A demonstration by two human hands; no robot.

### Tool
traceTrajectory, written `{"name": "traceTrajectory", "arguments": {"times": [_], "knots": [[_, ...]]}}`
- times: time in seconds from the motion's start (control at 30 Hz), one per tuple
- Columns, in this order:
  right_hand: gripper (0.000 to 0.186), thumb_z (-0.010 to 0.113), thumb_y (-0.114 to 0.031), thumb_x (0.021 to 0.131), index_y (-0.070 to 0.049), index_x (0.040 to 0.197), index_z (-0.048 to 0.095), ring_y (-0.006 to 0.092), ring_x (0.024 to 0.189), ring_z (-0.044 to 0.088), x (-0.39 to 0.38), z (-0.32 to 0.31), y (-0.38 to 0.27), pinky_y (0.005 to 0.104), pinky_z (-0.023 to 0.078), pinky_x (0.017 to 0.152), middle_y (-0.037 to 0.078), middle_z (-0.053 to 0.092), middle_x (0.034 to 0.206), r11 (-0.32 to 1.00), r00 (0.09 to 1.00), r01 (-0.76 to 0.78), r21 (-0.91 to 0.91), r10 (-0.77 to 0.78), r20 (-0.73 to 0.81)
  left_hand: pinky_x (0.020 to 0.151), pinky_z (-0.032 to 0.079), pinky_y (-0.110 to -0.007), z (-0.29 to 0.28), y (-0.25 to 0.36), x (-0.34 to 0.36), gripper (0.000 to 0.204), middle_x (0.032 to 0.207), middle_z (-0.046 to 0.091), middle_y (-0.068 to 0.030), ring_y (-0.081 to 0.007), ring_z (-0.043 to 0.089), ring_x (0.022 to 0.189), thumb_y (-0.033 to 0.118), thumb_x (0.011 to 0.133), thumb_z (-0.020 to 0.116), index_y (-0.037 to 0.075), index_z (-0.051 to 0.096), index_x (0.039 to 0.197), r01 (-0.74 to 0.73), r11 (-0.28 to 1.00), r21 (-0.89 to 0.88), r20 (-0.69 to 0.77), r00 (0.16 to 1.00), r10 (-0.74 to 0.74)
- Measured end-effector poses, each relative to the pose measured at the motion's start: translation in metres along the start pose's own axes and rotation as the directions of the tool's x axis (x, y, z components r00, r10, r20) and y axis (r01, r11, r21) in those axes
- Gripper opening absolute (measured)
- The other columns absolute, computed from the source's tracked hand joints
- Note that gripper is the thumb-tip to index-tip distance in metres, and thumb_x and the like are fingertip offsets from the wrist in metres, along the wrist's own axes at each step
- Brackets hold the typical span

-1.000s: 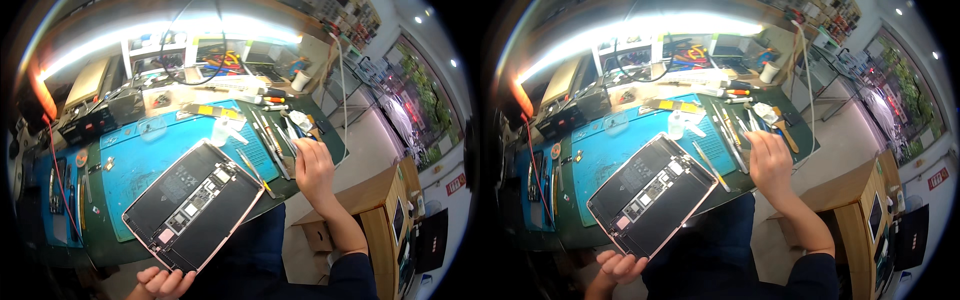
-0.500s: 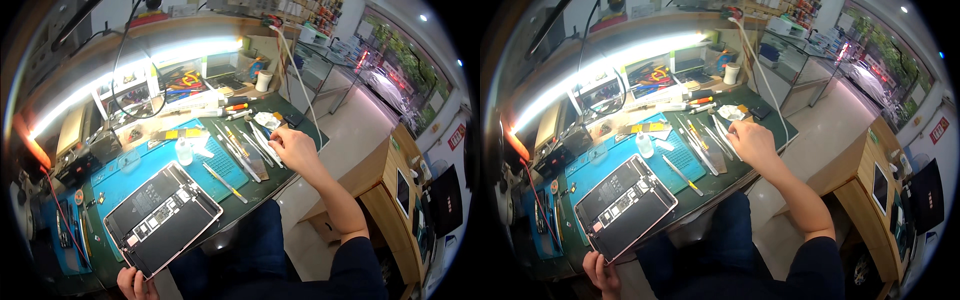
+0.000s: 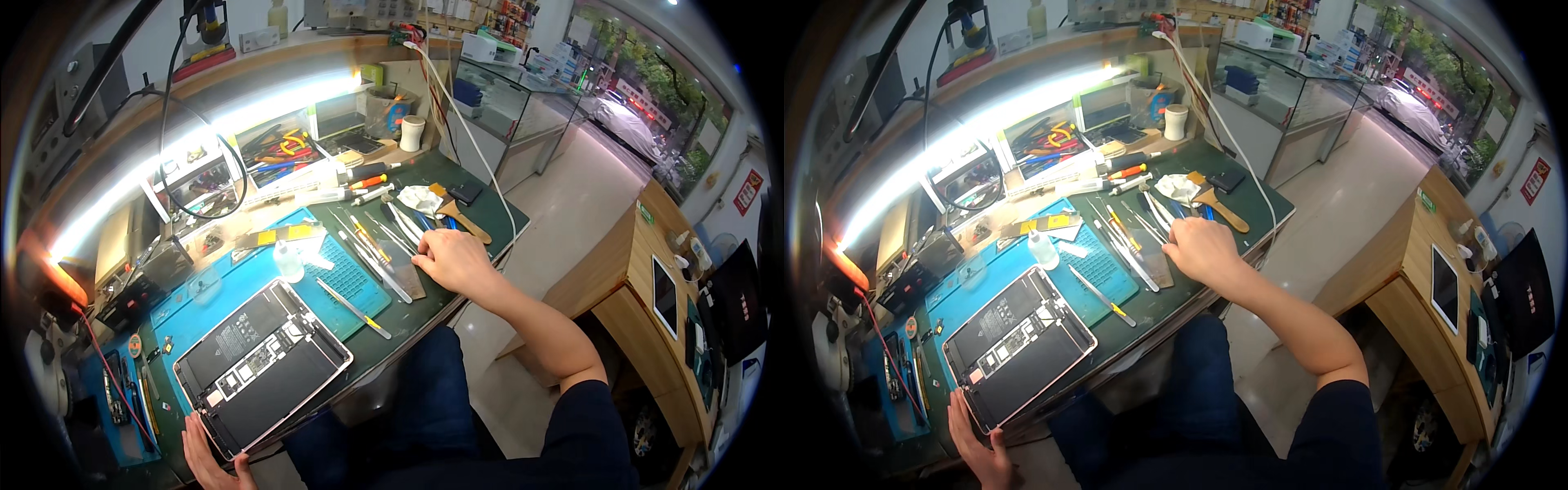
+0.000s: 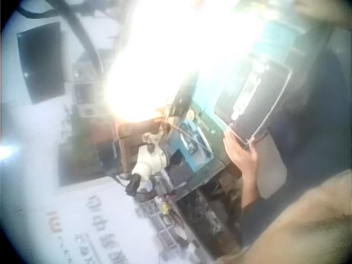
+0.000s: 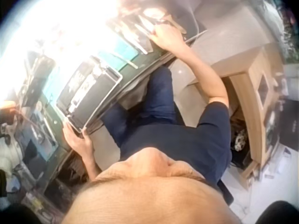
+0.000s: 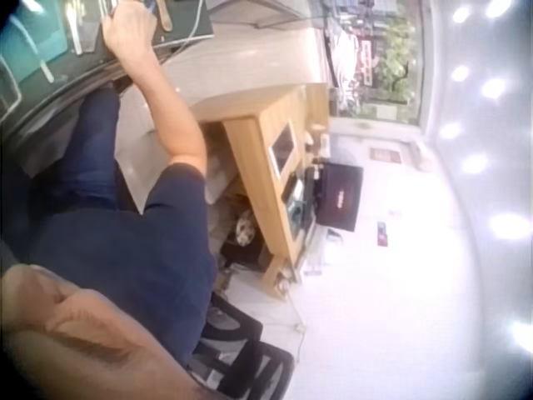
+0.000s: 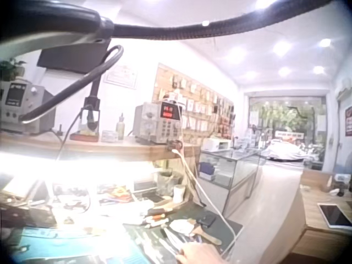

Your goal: The person is repairing a tablet by applying a liquid from a small bottle onto the internal components and using a plastic card to spread it. They also use a metal tool to adjust parts inside the device.

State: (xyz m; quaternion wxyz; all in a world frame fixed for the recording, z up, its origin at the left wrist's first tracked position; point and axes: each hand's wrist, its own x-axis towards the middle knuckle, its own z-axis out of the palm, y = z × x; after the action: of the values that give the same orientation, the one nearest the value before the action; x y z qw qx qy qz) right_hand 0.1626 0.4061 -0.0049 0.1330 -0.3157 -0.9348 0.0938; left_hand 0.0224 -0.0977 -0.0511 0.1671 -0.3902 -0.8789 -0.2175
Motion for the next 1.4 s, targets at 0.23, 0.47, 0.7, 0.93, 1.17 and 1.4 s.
{"name": "traceTrajectory", "arguments": {"times": [0.23, 0.47, 0.7, 0.93, 1.17, 1.4], "knots": [[0.022, 0.071, -0.025, 0.095, -0.004, 0.096, 0.075, 0.0366, 0.093, 0.078, 0.013, 0.008, -0.008, 0.0482, 0.062, 0.081, 0.019, 0.077, 0.097, 0.976, 0.993, 0.108, -0.188, -0.113, -0.014, 0.130, 0.027, -0.053, -0.007, -0.003, 0.000, 0.105, 0.163, 0.050, -0.0262, -0.0444, 0.044, 0.154, 0.076, 0.103, 0.051, -0.008, 0.034, 0.164, 0.071, 0.997, -0.016, 0.080, 0.994, -0.070], [0.022, 0.072, -0.026, 0.079, -0.005, 0.077, 0.080, 0.0386, 0.080, 0.077, 0.042, -0.009, -0.015, 0.0485, 0.061, 0.076, 0.022, 0.076, 0.081, 0.965, 0.984, 0.082, -0.250, -0.039, 0.172, 0.117, 0.046, -0.046, -0.033, 0.017, 0.093, 0.063, 0.146, 0.069, -0.0169, -0.0401, 0.062, 0.137, 0.025, 0.100, 0.076, 0.002, 0.054, 0.155, -0.070, 0.974, -0.213, -0.108, 0.993, 0.048], [0.024, 0.077, -0.027, 0.081, -0.003, 0.085, 0.082, 0.0374, 0.089, 0.079, 0.036, -0.005, -0.007, 0.0495, 0.062, 0.080, 0.023, 0.078, 0.088, 0.974, 0.990, 0.063, -0.217, -0.033, 0.139, 0.102, 0.058, -0.044, 0.097, 0.063, 0.256, 0.059, 0.127, 0.076, -0.0169, -0.0309, 0.071, 0.120, 0.026, 0.097, 0.082, 0.003, 0.061, 0.147, -0.264, 0.852, -0.452, 0.034, 0.949, 0.313], [0.033, 0.078, -0.031, 0.077, 0.001, 0.082, 0.080, 0.0368, 0.078, 0.078, 0.057, -0.019, -0.013, 0.0471, 0.060, 0.074, 0.022, 0.077, 0.080, 0.977, 0.942, 0.051, -0.205, 0.021, 0.334, 0.091, 0.056, -0.043, 0.116, 0.073, 0.297, 0.046, 0.104, 0.074, -0.0216, -0.0361, 0.074, 0.098, 0.034, 0.098, 0.079, -0.001, 0.069, 0.126, -0.323, 0.861, -0.394, -0.069, 0.944, 0.323], [0.017, 0.067, -0.009, 0.093, -0.001, 0.107, 0.069, 0.0215, 0.073, 0.073, 0.028, -0.040, 0.020, 0.0357, 0.055, 0.067, 0.013, 0.073, 0.078, 0.964, 0.989, -0.093, 0.249, 0.062, 0.131, 0.103, 0.057, -0.036, -0.044, -0.031, 0.216, 0.047, 0.133, 0.073, -0.0138, -0.0215, 0.071, 0.121, 0.024, 0.107, 0.070, 0.001, 0.058, 0.147, 0.120, 0.787, -0.605, 0.170, 0.985, -0.020], [0.026, 0.051, -0.010, 0.112, 0.002, 0.130, 0.066, 0.0111, 0.079, 0.066, -0.003, -0.041, -0.002, 0.0272, 0.053, 0.072, 0.006, 0.069, 0.098, 0.796, 0.984, -0.061, 0.602, -0.053, 0.170, 0.103, 0.056, -0.036, -0.068, -0.069, 0.075, 0.050, 0.132, 0.071, -0.0125, -0.0212, 0.072, 0.116, 0.008, 0.104, 0.071, 0.001, 0.052, 0.150, 0.318, 0.699, -0.640, 0.110, 0.939, -0.326]]}}
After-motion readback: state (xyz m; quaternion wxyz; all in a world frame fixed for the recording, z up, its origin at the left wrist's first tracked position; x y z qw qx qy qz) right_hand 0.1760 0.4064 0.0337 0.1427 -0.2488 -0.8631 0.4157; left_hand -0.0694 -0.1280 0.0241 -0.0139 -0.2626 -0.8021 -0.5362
